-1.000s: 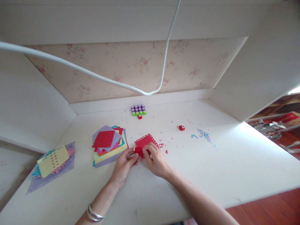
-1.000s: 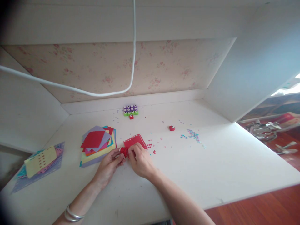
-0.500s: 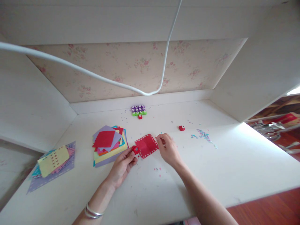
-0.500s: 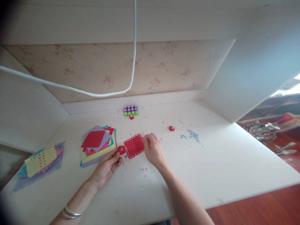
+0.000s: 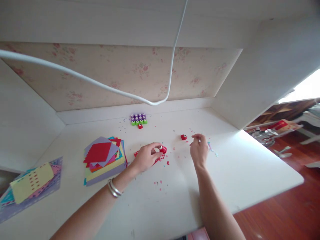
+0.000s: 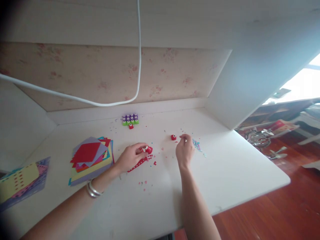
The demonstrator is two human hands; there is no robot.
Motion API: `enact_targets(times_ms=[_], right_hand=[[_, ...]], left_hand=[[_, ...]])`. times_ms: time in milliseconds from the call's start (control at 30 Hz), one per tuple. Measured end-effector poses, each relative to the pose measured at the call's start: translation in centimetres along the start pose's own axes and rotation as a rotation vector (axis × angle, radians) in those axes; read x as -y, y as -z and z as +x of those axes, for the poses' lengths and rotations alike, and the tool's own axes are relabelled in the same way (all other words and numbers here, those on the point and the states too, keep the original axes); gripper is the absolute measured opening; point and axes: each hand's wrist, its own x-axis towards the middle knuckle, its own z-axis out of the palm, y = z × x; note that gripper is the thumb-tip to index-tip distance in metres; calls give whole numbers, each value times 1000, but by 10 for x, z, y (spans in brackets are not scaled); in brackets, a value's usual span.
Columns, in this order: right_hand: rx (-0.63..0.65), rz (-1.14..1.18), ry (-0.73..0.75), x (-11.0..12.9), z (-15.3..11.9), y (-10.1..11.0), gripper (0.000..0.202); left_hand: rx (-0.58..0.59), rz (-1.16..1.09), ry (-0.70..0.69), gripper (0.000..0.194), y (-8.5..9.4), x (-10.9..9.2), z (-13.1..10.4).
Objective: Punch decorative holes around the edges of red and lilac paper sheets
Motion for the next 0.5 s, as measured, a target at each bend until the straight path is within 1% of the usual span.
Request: enact_targets(times_ms=[67,100,167,233,300,367,433,500], right_hand=[[5,91,-48,-5,2,-7,32],[6,101,-66,-8,3,-11,33],[21,55,-48,-14,6,-17,37],[53,-38,48,-19,9,-21,40],[108,-131,164,-22,10,-24,43],[186,-200,241,-25,11,-26,43],[252,-238,267,-27,11,-27,43],[270,-245,264,-29,12,-28,42]], left_hand=[[91,310,-137,26,-9,-2,29],[139,460,-191,26,-13,-2,43],[167,554,-213,24,-23,-2,68],[158,599,-200,24,-34,0,87],[125,642,-174,26,-46,2,98],[89,675,-147,30,-58,4,103],[72,693,-132,30,-68,7,105],[76,695,-130,28,-75,9,106]])
